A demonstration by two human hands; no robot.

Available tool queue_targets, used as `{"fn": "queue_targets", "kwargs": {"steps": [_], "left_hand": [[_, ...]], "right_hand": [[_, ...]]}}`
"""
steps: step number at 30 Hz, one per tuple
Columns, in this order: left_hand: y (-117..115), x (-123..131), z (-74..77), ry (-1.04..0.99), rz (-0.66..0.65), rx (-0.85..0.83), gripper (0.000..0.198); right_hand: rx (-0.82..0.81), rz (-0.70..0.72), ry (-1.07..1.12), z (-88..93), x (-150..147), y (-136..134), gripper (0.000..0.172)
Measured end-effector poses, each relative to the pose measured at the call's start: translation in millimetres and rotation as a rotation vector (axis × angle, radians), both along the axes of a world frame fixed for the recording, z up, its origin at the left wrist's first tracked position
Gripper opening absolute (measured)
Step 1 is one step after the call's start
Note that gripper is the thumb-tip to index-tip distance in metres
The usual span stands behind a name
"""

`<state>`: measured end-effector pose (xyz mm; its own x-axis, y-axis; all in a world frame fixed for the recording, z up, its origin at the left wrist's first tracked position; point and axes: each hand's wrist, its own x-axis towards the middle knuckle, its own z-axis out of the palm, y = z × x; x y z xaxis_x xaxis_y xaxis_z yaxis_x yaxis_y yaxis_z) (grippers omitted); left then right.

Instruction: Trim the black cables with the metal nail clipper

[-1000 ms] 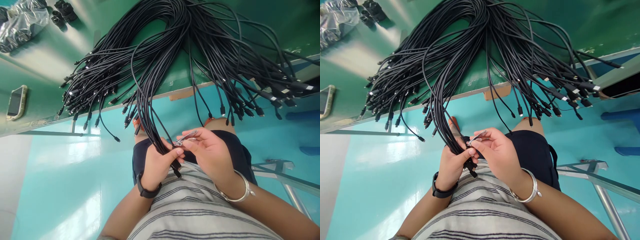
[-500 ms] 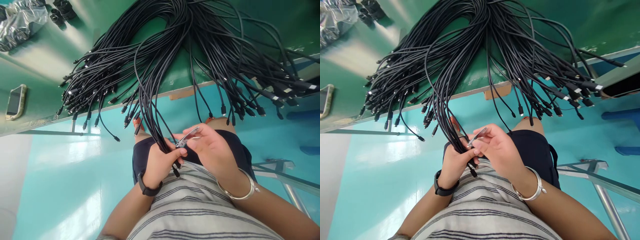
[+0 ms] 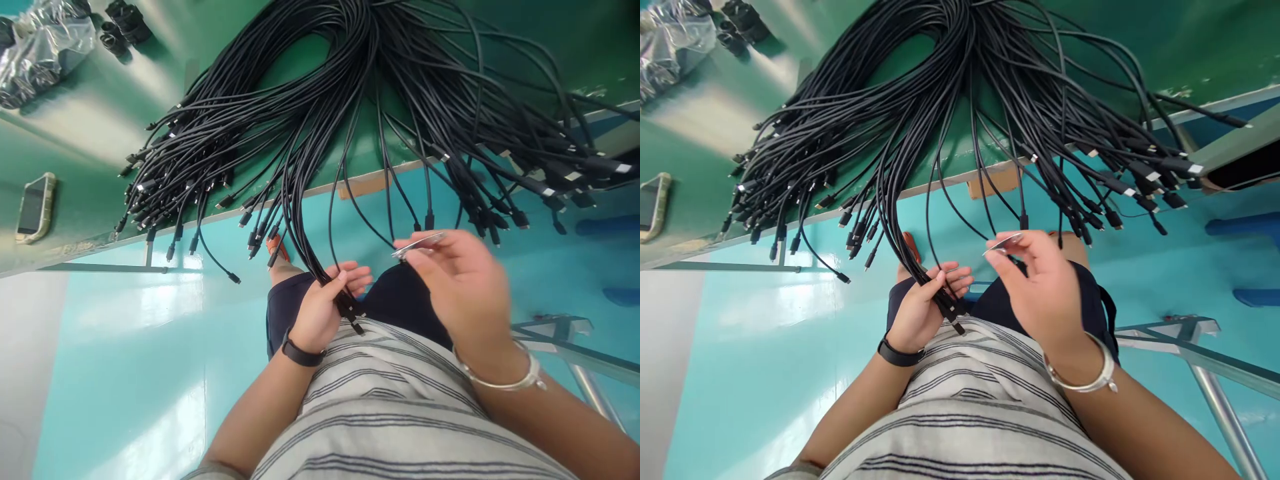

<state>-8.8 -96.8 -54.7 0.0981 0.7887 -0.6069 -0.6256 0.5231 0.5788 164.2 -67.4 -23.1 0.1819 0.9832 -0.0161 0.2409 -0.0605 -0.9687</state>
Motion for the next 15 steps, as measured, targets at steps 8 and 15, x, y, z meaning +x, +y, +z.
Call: {"fn": "queue_targets", "kwargs": {"steps": [8, 15], "left_hand": [[-1.3, 15.5, 19.3, -0.137, 0.194, -0.052, 0.012], [-14.6, 11.0, 12.2, 0.147, 0.001, 0.074, 0.012]], "right_hand": [[-0.180, 0.176, 0.681, -32.5, -28.5, -14.0, 0.015], [-0.331, 0.555, 0.791, -15.7, -13.7, 12.8, 0.019]]}}
